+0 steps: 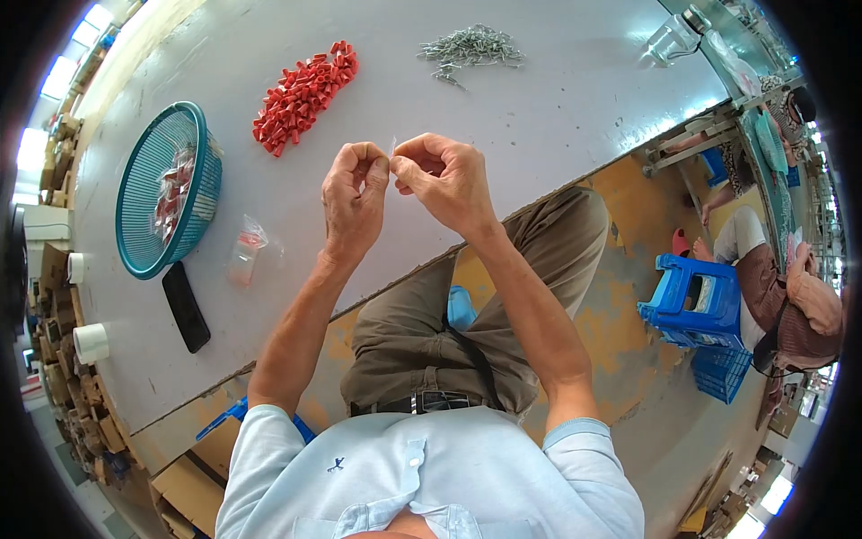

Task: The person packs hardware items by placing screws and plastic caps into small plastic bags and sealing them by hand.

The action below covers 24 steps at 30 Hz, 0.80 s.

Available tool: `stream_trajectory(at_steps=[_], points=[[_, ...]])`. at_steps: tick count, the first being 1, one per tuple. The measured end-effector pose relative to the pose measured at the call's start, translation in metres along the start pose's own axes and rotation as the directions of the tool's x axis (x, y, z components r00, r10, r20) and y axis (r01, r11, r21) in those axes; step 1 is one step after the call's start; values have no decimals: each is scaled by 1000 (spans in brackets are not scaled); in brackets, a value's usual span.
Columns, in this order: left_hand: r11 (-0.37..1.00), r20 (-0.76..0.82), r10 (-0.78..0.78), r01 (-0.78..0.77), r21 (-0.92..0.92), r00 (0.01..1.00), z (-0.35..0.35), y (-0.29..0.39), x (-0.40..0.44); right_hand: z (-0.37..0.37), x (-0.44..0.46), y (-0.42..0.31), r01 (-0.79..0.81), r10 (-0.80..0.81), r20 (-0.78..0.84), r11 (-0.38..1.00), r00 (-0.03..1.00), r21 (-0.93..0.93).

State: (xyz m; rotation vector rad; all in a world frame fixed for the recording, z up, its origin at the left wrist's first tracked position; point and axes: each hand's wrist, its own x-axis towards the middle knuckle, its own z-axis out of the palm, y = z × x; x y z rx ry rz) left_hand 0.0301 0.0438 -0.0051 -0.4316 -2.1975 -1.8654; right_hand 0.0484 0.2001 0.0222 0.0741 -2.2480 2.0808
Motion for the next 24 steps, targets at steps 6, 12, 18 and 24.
stream_trajectory(at_steps=[6, 12, 18, 24], points=[[973, 50, 202, -206, 101, 978, -2, 7, 1, 2, 3, 1, -17, 20, -40, 998, 999, 58], [970, 113, 209, -221, 105, 971, -4, 4, 1, -1, 6, 9, 36, -36, 0, 999, 999, -11], [974, 178, -160, 184, -132, 971, -2, 7, -2, -2, 2, 12, 50, -51, -53, 998, 997, -23], [965, 72, -178, 188, -182, 981, -6, -1, 1, -3, 0, 16, 69, -80, -67, 987, 995, -144]])
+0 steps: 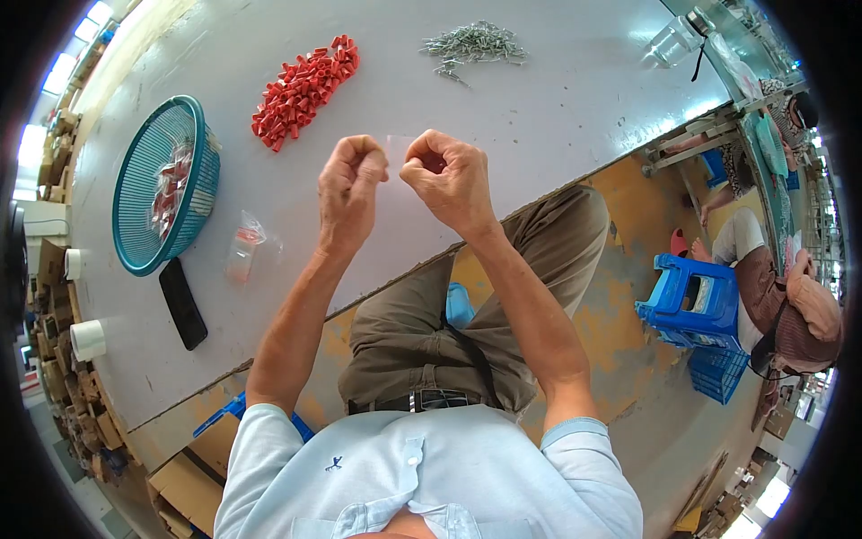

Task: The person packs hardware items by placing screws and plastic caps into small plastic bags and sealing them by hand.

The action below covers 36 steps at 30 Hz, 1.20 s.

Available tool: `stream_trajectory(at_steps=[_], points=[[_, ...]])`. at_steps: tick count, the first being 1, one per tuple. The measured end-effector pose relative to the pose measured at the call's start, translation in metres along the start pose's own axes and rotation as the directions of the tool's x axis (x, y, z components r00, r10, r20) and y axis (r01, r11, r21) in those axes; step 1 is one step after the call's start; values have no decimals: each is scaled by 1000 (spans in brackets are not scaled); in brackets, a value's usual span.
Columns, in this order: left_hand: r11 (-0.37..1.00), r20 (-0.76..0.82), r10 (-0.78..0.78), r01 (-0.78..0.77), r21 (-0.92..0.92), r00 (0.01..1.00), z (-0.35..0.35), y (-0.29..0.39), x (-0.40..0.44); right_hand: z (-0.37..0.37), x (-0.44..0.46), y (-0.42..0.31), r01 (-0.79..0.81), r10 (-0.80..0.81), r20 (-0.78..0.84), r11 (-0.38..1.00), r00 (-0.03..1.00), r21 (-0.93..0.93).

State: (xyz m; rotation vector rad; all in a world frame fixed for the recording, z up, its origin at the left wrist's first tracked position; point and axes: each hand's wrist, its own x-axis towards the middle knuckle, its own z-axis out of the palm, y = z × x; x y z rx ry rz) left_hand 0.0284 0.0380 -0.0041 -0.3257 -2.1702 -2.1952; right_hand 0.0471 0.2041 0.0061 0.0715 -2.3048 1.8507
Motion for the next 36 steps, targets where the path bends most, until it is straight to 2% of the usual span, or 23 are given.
stream_trajectory(at_steps=[4, 6, 7, 9, 13, 15, 18, 22, 28, 30, 31, 33, 36], points=[[999, -31, -13, 12, -37, 999, -3, 3, 1, 1, -3, -7, -76, 75, 17, 993, 997, 90], [987, -30, 88, -83, 138, 996, 1, 4, -2, 4, -3, -15, -62, 61, 8, 990, 998, 127], [987, -28, 89, -84, 138, 996, 2, 3, -2, 4, -2, -16, -61, 61, 5, 990, 998, 128], [967, -4, 141, -137, 213, 990, 5, 2, -2, 3, 0, -16, -60, 58, 28, 995, 998, 76], [947, 33, 212, -213, 242, 977, 5, 5, -3, 2, 2, -14, -46, 44, 49, 998, 998, 48], [901, 84, 302, -313, 300, 950, 5, 7, -4, 2, 2, -13, -14, 14, 7, 998, 1000, 66], [884, 114, 309, -329, 331, 944, 5, 4, -4, 0, 3, -12, -13, 13, 10, 1000, 1000, -27], [891, 156, 286, -323, 321, 945, 4, 4, -5, -1, 4, -11, 24, -22, 23, 998, 999, -50], [901, 73, 269, -277, 334, 960, 6, 5, -6, 7, 1, -9, 6, -8, -59, 999, 998, -41], [890, -50, 303, -264, 371, 952, 4, 8, -4, 4, 0, -5, 2, -13, -76, 990, 997, -142], [890, -51, 305, -265, 370, 951, 3, 10, -3, 2, 1, -3, 4, -15, -76, 990, 997, -144], [904, -97, 249, -195, 381, 964, -1, 11, -3, -2, 1, -3, -68, 73, -51, 994, 996, 84], [939, -84, 190, -156, 307, 978, 3, 6, -4, 5, 0, -15, -52, 63, -49, 981, 997, 188]])
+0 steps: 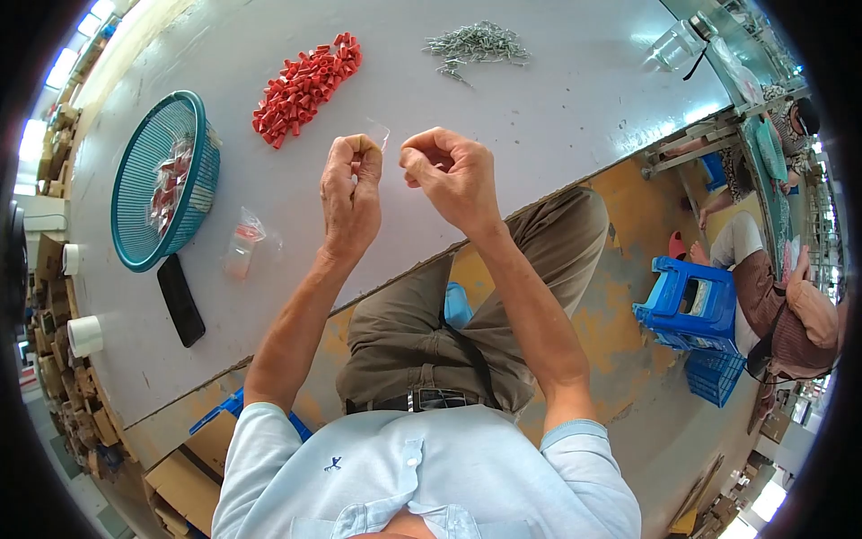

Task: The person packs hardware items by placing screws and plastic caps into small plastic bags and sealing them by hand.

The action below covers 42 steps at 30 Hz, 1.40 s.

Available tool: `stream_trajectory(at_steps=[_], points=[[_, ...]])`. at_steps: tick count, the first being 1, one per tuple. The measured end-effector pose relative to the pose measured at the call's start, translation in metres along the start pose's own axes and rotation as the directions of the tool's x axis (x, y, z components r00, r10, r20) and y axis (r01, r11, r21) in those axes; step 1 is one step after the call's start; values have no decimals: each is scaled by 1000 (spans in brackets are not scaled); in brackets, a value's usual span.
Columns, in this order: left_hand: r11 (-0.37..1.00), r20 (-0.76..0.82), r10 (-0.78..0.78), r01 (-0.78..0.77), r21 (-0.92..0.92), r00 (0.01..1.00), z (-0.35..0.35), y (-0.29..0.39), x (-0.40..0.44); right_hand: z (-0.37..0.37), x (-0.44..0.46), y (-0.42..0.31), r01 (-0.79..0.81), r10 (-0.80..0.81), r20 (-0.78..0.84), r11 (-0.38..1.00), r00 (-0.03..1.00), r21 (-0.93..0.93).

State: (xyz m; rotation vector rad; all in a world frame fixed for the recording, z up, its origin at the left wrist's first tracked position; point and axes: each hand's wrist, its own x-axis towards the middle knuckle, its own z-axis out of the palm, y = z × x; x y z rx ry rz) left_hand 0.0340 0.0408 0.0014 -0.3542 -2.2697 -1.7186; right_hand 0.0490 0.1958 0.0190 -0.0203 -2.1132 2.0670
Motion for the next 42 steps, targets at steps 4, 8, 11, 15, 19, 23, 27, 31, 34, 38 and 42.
stream_trajectory(at_steps=[4, 8, 11, 15, 19, 23, 27, 31, 34, 38, 42], points=[[996, 1, 89, -89, 14, 996, 3, -2, 0, 1, 2, -1, -6, 14, 77, 995, 997, -98], [992, 43, 122, -124, 32, 992, 3, 0, -3, 6, 2, 4, 8, -7, 40, 999, 999, -47], [980, 66, 189, -193, 45, 980, 4, -3, -2, 5, 2, 6, 24, -22, 36, 998, 999, -50], [957, 85, 272, -278, 78, 959, 5, -5, -2, 3, 4, 13, 94, -90, 34, 986, 995, -138], [948, 75, 294, -301, 105, 953, 5, -4, -2, 7, 5, 12, 121, -121, 9, 984, 993, -132], [880, 19, 414, -406, 248, 910, 3, 1, 0, 9, 6, 8, 18, -17, 17, 999, 1000, -50], [891, -22, 381, -361, 274, 924, 2, -1, 1, 12, 4, 8, -58, 56, 21, 996, 998, 68], [988, -75, 150, -147, 49, 986, 1, -2, 2, 4, -1, 6, -95, 93, 54, 995, 994, 37], [995, -43, 102, -101, 28, 994, -3, 0, 2, 1, -1, 2, -141, 136, 51, 985, 989, 101], [990, -18, -19, 16, -142, 1000, -8, 6, 0, -2, 2, -1, -145, 142, 44, 986, 989, 77], [997, 61, 68, -67, -29, 996, -13, 9, 2, 0, 3, 0, -97, 94, 30, 990, 995, 102]])
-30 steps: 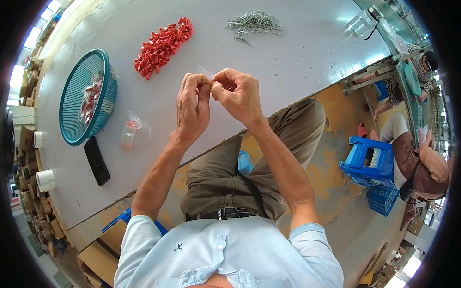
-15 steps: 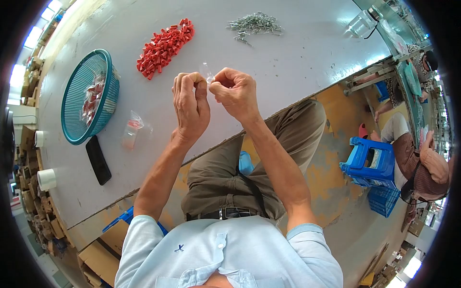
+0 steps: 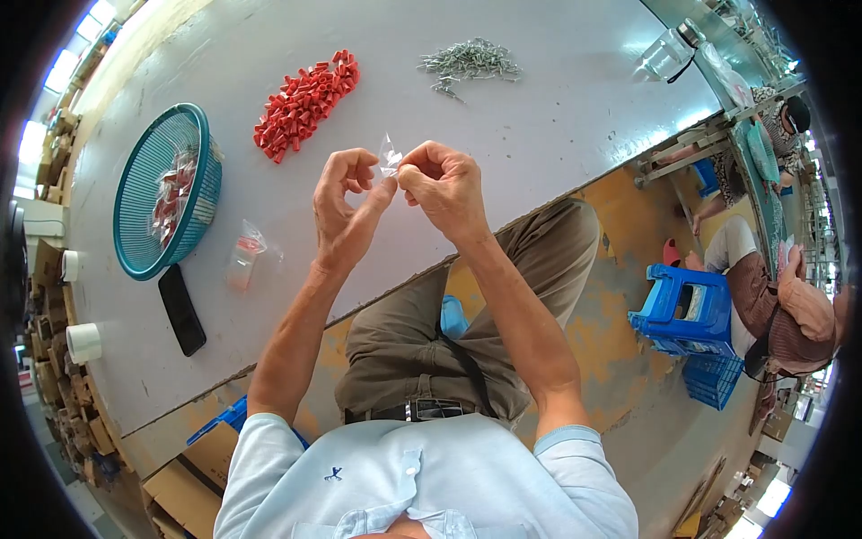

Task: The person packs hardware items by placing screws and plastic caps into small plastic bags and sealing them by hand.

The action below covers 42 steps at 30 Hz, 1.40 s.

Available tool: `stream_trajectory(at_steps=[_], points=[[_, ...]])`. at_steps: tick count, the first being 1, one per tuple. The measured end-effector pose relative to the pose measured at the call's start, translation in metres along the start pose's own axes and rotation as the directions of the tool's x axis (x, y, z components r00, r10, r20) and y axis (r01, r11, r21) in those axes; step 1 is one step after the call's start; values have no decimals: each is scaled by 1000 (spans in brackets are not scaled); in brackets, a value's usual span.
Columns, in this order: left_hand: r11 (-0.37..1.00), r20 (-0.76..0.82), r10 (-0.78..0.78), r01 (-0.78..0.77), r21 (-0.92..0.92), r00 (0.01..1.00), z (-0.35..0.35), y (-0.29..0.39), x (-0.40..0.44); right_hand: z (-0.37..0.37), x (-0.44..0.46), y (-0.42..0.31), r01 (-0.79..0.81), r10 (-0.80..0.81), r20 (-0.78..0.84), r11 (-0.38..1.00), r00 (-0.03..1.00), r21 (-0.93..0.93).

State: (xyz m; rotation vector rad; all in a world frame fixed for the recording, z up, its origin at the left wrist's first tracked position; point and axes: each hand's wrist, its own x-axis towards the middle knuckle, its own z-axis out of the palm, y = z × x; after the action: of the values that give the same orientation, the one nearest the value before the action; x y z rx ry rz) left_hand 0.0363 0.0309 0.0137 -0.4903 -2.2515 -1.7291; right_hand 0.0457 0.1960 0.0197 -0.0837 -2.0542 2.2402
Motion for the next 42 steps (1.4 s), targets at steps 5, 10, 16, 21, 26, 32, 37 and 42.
stream_trajectory(at_steps=[5, 10, 16, 21, 26, 32, 37, 42], points=[[977, 61, -154, 161, -137, 986, 5, -11, 0, 2, -3, 2, 19, -19, 19, 1000, 1000, -5], [948, -13, -242, 234, -217, 970, 11, -10, -2, 5, -8, 5, 100, -110, -21, 955, 994, -278], [944, -26, -270, 259, -204, 963, 13, -6, -1, 19, -12, 8, 190, -214, -52, 938, 976, -291], [924, -46, -242, 216, -314, 969, 15, -8, 1, 12, -10, 9, 210, -221, -24, 950, 975, -230], [915, -4, -295, 282, -290, 955, 10, -13, 8, -61, 56, -2, 272, -402, -18, 652, 916, -707], [965, 22, -205, 206, -160, 978, 13, -17, 24, -89, 142, 12, 290, -360, 166, 323, 918, -901], [986, -48, -149, 145, -84, 988, 17, -43, 20, -82, 171, 37, 516, -397, 431, 136, 810, -846], [919, 9, -278, 268, -289, 961, 20, -47, 31, -66, 205, 84, 601, -143, 664, -320, 734, -732]])
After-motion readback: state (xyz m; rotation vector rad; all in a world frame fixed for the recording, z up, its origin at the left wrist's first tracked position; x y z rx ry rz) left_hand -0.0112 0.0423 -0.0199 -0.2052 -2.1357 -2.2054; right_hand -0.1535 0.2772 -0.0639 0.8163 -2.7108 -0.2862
